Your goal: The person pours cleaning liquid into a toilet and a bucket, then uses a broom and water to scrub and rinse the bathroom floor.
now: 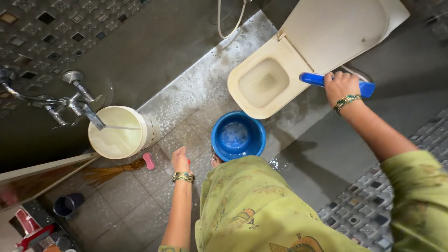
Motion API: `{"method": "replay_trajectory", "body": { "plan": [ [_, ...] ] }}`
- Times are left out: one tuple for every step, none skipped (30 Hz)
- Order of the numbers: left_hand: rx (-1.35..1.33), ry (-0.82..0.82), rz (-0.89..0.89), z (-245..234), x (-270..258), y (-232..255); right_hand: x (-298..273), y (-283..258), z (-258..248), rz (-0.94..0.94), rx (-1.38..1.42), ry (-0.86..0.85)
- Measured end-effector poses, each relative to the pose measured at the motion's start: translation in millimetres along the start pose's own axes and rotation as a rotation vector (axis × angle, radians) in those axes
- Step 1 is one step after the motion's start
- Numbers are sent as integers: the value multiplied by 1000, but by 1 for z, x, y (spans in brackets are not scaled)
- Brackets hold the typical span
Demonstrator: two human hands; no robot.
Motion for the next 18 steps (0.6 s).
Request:
{"method": "replay_trajectory", "body": {
  "plan": [
    [8,20,54,-21,2,5,4,-7,-6,-34,-32,0],
    [17,40,108,-37,3,11,7,-8,-13,-18,-27,-2],
    [9,51,4,-50,2,4,10,-7,-20,-2,-22,-1],
    [2,61,-99,-63,-2,-3,13,-7,-26,15,-16,-1],
    [-3,67,-209,-71,-9,-12,14,-6,-30,29,-41,3],
    [-31,63,-236,-75,-13,-12,13,-5,-35,44,-67,7],
    [-63,62,-260,-78,-14,-9,15,-5,-39,58,-92,17],
    [-96,60,-283,-79,-15,-5,16,-10,-40,44,-92,4],
    [-105,57,-269,-79,-15,3,16,-13,-39,28,-95,-9],
    [-115,54,-256,-76,-13,12,17,-16,-37,11,-97,-21],
    [-125,53,-251,-72,-16,17,19,-11,-38,38,-84,17],
    [-155,54,-228,-67,-18,25,23,-5,-39,66,-72,56],
    [-188,58,-205,-61,-19,33,26,0,-40,89,-59,97],
    [-221,63,-182,-55,-22,41,27,-4,-35,55,-71,81],
    [-236,44,-165,-46,-26,50,29,-8,-32,22,-81,69],
    [-250,25,-147,-36,-30,58,33,-10,-29,-11,-91,56],
    [-265,6,-131,-25,-36,65,38,-9,-25,-20,-82,36],
    [-269,-1,-133,-16,-41,70,43,-8,-21,-29,-72,15]
  ]
}}
Point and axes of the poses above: each hand's wrist, its own x-axis towards the middle knuckle, its own z-axis out of the palm, y = z × x, the point moved 9 cm from there along x, towards the middle knuckle, and after that the axes turned 4 degrees about -y, right-handed, at the moved point
